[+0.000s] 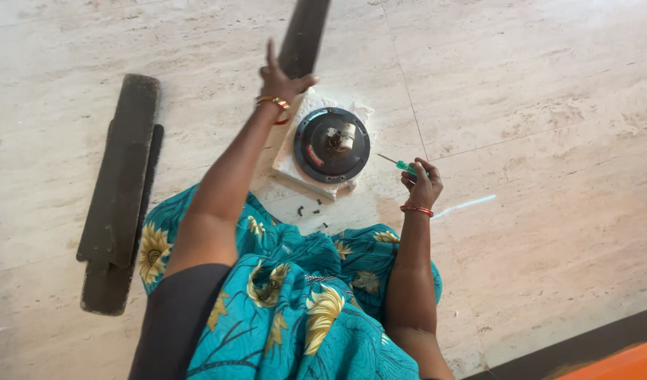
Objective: The person sits on the floor and uses a screwdriver to attach a fan blade to the fan motor housing. They align the blade, insert screws, and tighten them to secure the blade to the motor.
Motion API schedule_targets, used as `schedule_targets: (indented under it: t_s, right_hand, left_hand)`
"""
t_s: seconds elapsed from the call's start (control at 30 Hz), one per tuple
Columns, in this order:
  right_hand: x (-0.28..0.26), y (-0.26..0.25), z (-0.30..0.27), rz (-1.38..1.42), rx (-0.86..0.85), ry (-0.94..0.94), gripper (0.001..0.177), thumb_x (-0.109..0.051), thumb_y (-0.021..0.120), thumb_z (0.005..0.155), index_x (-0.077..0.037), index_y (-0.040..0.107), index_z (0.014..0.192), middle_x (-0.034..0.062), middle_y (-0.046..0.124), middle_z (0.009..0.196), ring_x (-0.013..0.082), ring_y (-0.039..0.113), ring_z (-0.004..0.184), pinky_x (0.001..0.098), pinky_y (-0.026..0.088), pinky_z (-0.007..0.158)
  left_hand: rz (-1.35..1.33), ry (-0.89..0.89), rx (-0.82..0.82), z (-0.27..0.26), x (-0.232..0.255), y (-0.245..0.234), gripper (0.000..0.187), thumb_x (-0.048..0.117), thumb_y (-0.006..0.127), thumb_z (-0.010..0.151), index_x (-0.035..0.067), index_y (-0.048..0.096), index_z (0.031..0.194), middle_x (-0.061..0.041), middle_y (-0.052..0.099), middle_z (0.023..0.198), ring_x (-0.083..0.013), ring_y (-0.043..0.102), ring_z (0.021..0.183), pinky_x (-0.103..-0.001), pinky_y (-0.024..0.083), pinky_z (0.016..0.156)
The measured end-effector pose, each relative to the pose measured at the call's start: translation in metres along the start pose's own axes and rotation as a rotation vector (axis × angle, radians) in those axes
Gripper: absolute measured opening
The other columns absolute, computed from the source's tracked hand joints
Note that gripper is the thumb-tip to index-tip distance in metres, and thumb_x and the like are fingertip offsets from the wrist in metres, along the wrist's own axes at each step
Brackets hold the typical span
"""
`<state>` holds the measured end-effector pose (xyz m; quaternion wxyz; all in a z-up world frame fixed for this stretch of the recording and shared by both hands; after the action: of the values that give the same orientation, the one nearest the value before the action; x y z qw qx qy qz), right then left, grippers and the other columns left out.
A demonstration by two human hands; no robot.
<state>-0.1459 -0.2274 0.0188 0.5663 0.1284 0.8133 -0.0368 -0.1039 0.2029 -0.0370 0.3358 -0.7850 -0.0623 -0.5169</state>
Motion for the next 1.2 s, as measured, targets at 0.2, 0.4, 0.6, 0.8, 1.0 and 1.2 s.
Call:
schedule_targets:
  t_s: [0.2, 0.4, 0.6, 0.8, 1.0, 1.2]
  right_hand:
    - [0.014, -0.008, 0.011, -0.036, 0.015, 0.002, 0.017, -0.009, 0.069, 0.095, -0.002, 0.069, 0.11, 0.0084, 0.073, 0.089, 0.0141, 0.069, 0.062, 0.0244, 0.057, 0.052]
    - [0.035, -0.022, 0.018, -0.103, 0.006, 0.009, 0.017, -0.008, 0.068, 0.095, 0.0, 0.069, 0.11, 0.0098, 0.072, 0.087, 0.0154, 0.069, 0.06, 0.0264, 0.059, 0.051]
    - [0.042, -0.037, 0.002, -0.169, 0.06, 0.047, 0.018, -0.008, 0.068, 0.094, 0.0, 0.07, 0.109, 0.0108, 0.072, 0.086, 0.0165, 0.068, 0.059, 0.0264, 0.059, 0.051]
    - [0.034, -0.043, -0.018, -0.199, 0.055, 0.045, 0.017, -0.009, 0.068, 0.095, 0.0, 0.069, 0.109, 0.0102, 0.071, 0.087, 0.016, 0.068, 0.06, 0.0266, 0.059, 0.051]
    - [0.03, -0.044, -0.03, -0.253, 0.045, 0.032, 0.017, -0.01, 0.068, 0.094, 0.0, 0.069, 0.108, 0.0099, 0.071, 0.085, 0.0157, 0.068, 0.057, 0.0268, 0.059, 0.05]
    - [0.035, -0.045, -0.034, -0.272, 0.044, 0.04, 0.017, -0.009, 0.068, 0.094, 0.001, 0.069, 0.108, 0.0101, 0.071, 0.084, 0.0157, 0.068, 0.058, 0.0264, 0.059, 0.05]
  left_hand:
    - [0.46, -0.055, 0.184, -0.111, -0.081, -0.23, 0.146, 0.061, 0.095, 0.064, 0.029, 0.0, 0.17, -0.027, 0.043, 0.151, -0.0485, 0.058, 0.126, -0.059, 0.051, 0.102]
    - [0.736, -0.249, 0.28, -0.232, -0.137, -0.315, 0.143, 0.06, 0.091, 0.06, 0.029, 0.006, 0.171, -0.021, 0.038, 0.155, -0.0504, 0.042, 0.134, -0.065, 0.032, 0.11]
    - [0.756, -0.338, 0.273, -0.306, -0.207, -0.321, 0.141, 0.075, 0.084, 0.06, 0.027, 0.007, 0.169, -0.016, 0.037, 0.153, -0.0543, 0.037, 0.13, -0.066, 0.024, 0.11]
    - [0.804, -0.263, 0.319, -0.326, -0.251, -0.296, 0.129, 0.078, 0.078, 0.07, 0.027, 0.011, 0.168, -0.016, 0.031, 0.158, -0.0563, 0.031, 0.136, -0.07, 0.019, 0.114]
    - [0.798, -0.374, 0.221, -0.319, -0.282, -0.289, 0.123, 0.072, 0.078, 0.069, 0.037, 0.011, 0.166, -0.015, 0.019, 0.165, -0.0579, 0.023, 0.141, -0.073, 0.016, 0.114]
    - [0.848, -0.448, 0.145, -0.316, -0.299, -0.279, 0.111, 0.07, 0.076, 0.076, 0.041, 0.014, 0.164, -0.012, 0.006, 0.171, -0.0611, 0.012, 0.147, -0.073, 0.019, 0.114]
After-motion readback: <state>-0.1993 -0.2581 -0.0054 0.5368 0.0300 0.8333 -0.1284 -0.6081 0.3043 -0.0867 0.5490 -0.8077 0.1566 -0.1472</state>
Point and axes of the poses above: each hand's wrist, its own z-axis towards the middle knuckle, its own y-axis out of the palm, x = y × z, the point moved 1 cm from there along z, towards the middle knuckle
